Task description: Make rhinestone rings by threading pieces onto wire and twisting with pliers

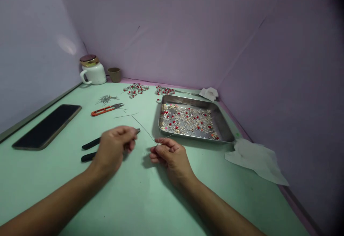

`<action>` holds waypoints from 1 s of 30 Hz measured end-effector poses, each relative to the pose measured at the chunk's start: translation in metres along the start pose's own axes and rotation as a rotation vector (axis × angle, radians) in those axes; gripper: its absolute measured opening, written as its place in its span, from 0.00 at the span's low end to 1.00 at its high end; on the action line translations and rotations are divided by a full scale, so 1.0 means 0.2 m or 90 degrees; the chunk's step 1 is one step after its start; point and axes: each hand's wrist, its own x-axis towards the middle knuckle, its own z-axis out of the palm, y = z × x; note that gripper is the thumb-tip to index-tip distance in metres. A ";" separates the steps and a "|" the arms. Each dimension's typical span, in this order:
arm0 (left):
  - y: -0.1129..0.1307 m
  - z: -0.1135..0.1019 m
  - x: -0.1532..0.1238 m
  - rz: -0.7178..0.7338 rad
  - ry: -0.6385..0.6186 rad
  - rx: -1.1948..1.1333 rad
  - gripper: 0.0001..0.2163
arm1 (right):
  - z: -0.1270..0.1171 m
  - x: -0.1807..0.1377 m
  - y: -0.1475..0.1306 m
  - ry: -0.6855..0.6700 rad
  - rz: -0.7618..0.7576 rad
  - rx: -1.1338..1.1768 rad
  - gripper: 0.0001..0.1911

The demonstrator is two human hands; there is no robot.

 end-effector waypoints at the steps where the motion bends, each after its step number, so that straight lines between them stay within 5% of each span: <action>1: -0.01 0.02 -0.03 -0.047 -0.090 0.029 0.08 | 0.00 0.00 0.00 -0.008 -0.002 -0.007 0.18; 4: -0.05 0.06 -0.09 -0.107 -0.248 0.080 0.08 | 0.01 0.00 0.01 -0.026 -0.015 -0.041 0.17; 6: -0.06 0.06 -0.10 -0.099 -0.270 0.082 0.08 | 0.02 -0.01 0.02 -0.049 -0.017 -0.061 0.19; 10: -0.07 0.05 -0.08 -0.076 -0.266 0.073 0.09 | 0.02 -0.01 0.01 -0.097 -0.005 -0.084 0.23; 15: -0.06 0.05 -0.07 -0.091 -0.163 0.050 0.09 | 0.02 -0.02 -0.01 -0.044 -0.002 -0.130 0.16; 22: -0.07 0.06 -0.08 -0.094 -0.218 0.068 0.06 | 0.03 -0.03 -0.02 -0.063 -0.034 -0.195 0.12; 30: -0.04 0.07 -0.09 -0.083 -0.195 0.105 0.02 | 0.02 -0.03 -0.01 -0.046 -0.039 -0.170 0.12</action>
